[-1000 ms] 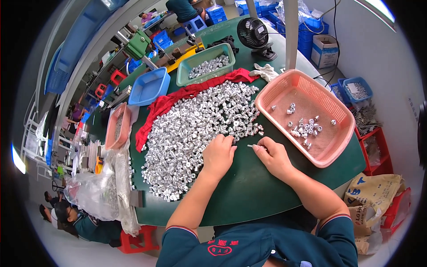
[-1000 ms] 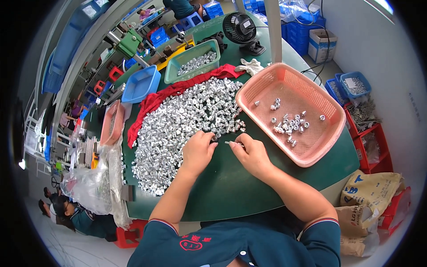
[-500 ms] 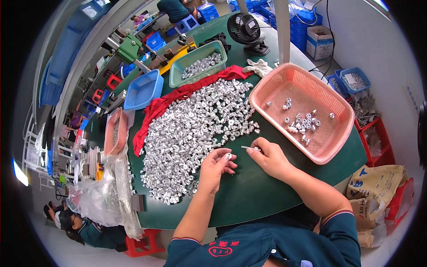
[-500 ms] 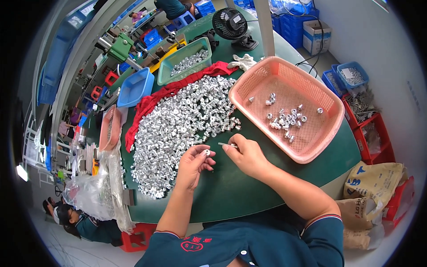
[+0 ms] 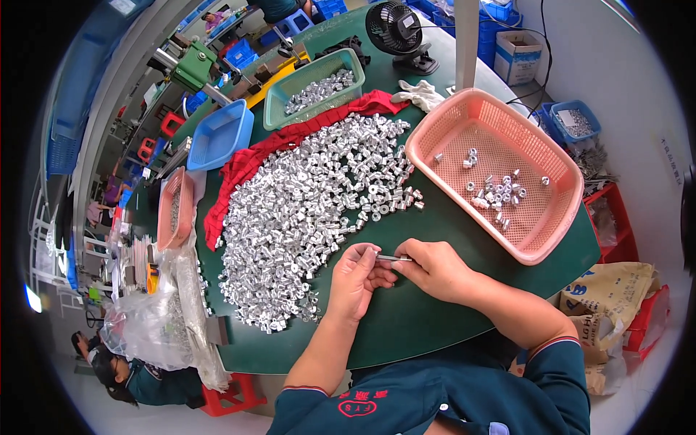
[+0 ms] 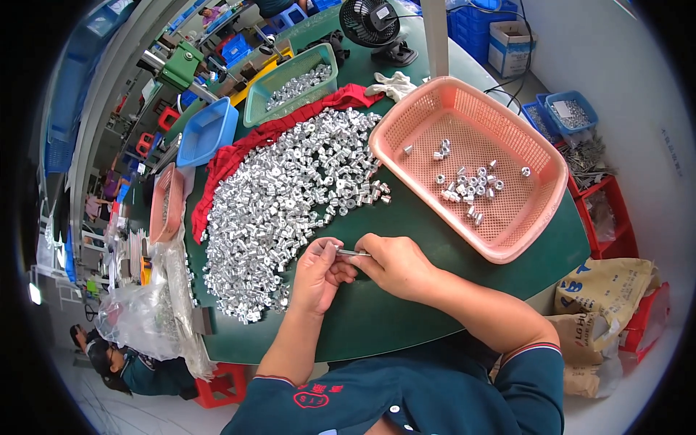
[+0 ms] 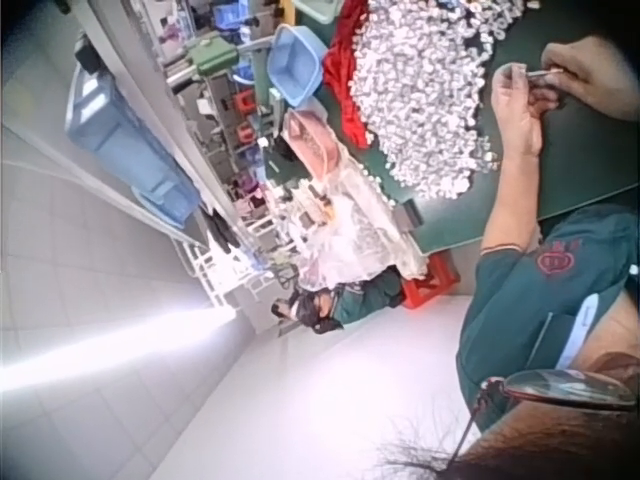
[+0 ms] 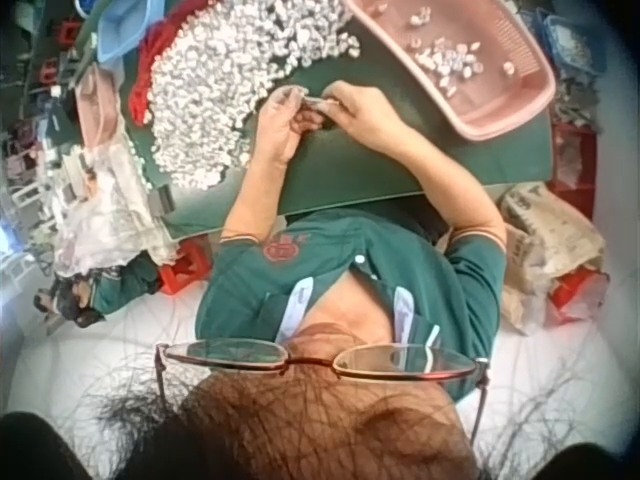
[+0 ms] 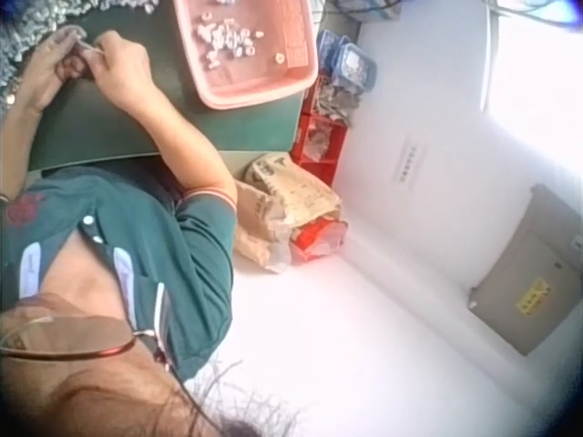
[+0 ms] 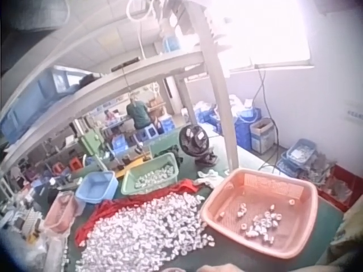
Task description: The person assembles small metal pins and plastic components by hand on a workbench.
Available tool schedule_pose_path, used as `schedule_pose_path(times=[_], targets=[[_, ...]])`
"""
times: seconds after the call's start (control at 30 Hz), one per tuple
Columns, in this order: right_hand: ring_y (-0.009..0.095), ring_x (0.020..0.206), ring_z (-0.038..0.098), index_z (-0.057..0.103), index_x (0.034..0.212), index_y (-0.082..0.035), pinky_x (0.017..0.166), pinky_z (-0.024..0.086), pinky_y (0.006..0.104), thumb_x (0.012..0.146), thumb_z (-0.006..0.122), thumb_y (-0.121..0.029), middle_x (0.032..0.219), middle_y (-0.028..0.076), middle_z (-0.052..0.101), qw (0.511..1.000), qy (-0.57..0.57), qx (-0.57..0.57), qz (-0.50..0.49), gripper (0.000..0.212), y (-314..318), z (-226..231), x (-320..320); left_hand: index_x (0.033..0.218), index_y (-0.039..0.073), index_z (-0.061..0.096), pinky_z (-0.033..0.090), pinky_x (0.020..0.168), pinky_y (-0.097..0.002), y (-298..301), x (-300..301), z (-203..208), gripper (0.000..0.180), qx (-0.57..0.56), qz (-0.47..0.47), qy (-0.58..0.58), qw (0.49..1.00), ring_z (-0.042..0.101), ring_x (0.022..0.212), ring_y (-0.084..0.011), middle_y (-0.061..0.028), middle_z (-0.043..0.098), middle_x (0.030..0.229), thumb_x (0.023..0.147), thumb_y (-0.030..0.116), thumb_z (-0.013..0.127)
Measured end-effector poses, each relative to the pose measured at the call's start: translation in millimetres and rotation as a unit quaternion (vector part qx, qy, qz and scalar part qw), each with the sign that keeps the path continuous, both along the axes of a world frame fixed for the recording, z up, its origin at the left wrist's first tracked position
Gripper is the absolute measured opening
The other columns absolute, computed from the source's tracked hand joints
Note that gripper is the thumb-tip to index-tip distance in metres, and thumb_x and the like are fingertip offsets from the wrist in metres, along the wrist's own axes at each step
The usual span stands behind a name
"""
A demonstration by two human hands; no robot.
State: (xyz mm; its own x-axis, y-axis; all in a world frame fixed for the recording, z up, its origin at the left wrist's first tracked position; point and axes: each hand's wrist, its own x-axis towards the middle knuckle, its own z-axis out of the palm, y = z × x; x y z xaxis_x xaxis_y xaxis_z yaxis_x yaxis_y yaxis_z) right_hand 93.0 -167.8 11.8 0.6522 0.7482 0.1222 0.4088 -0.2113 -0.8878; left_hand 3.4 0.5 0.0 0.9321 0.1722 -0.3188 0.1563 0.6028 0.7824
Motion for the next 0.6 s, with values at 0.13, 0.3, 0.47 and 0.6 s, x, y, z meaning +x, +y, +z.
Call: schedule_pose_path(times=[0.13,0.3,0.47,0.6], targets=[[0.034,0.068,0.063,0.058,0.092,0.0,0.06,0.05,0.0399,0.087,0.062,-0.019,0.073,0.018,0.062,1.0,-0.019,0.002,0.001,0.021,-1.9,2.3,-0.9,0.1,0.004,0.053,0.054,0.055,-0.0271,-0.8,-0.4,-0.3,0.016,0.026,-0.004,-0.001,1.0,0.065,0.063,-0.0196,-0.0132,0.066,0.081,0.095,0.019,0.054],[0.034,0.066,0.062,0.058,0.092,-0.001,0.059,0.049,0.0396,0.086,0.063,-0.017,0.071,0.017,0.061,0.999,-0.046,0.004,0.01,0.018,-4.5,4.0,1.3,0.1,0.004,0.053,0.052,0.053,-0.0265,-1.7,-0.8,1.7,0.015,0.067,-0.007,-0.001,0.998,0.064,0.06,-0.0191,-0.0133,0.066,0.08,0.094,0.018,0.055],[0.034,0.065,0.062,0.058,0.092,0.0,0.058,0.049,0.0396,0.088,0.06,-0.018,0.07,0.017,0.061,0.998,-0.048,-0.011,0.027,0.019,-5.6,6.1,2.9,0.103,0.003,0.053,0.053,0.057,-0.0276,-0.8,-2.1,2.3,0.017,0.097,-0.025,-0.034,0.994,0.065,0.064,-0.0197,-0.0137,0.066,0.082,0.094,0.018,0.055],[0.035,0.066,0.062,0.058,0.092,0.0,0.059,0.049,0.0396,0.09,0.059,-0.019,0.07,0.018,0.06,0.999,-0.025,-0.019,0.018,0.02,-6.6,6.7,6.4,0.108,0.002,0.053,0.052,0.061,-0.027,0.2,-0.7,8.8,0.021,0.107,-0.044,-0.031,0.993,0.064,0.067,-0.0188,-0.013,0.066,0.084,0.096,0.019,0.052]])
